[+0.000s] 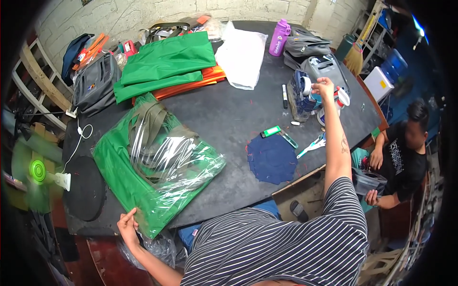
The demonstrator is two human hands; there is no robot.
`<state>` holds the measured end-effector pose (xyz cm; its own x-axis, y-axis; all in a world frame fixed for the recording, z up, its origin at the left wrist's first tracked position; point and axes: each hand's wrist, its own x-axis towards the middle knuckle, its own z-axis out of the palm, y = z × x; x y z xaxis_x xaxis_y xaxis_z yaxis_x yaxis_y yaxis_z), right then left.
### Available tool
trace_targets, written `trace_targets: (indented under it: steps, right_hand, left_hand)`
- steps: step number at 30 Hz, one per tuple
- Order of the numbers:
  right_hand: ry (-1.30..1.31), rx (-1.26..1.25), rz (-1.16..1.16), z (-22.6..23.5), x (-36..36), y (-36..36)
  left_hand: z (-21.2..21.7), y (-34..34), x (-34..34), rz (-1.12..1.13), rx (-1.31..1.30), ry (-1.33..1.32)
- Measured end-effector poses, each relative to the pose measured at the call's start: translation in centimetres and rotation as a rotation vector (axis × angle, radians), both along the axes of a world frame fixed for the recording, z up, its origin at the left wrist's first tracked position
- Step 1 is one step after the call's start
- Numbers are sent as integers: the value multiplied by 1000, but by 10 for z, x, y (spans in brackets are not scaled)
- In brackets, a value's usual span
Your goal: Packaging a green textile product into a plastic bag and then using thread nippers to trim loose threads from a grey bag.
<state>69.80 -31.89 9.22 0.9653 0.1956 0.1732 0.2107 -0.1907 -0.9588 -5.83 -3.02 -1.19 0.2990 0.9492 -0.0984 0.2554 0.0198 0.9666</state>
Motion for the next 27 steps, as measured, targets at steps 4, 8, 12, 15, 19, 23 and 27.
trace_targets:
  steps: [4, 8, 12, 15, 19, 23, 27]
  right_hand:
    - [-130, 273, 35, -12, -18, 0]
    - [-278, 289, 54, -8, -19, -3]
    - [-67, 223, 30, 10, -33, -15]
    - [131, 105, 19, -5, -66, -22]
    - [230, 160, -9, -31, -90, -19]
    - [-314, -1220, -217, -68, -68, -34]
    - [-550, -847, 63, -2, -172, 11]
  left_hand:
    - [1, 1, 0, -9, -15, 11]
    - [5, 2, 5, -6, -23, 6]
    - [3, 0, 6, 7, -28, -31]
    - [1, -4, 1, 11, -2, -30]
    - [5, -10, -3, 16, 11, 10]
    - [9, -2, 7, -45, -7, -9]
    - [12, -7, 12, 3, -5, -23]
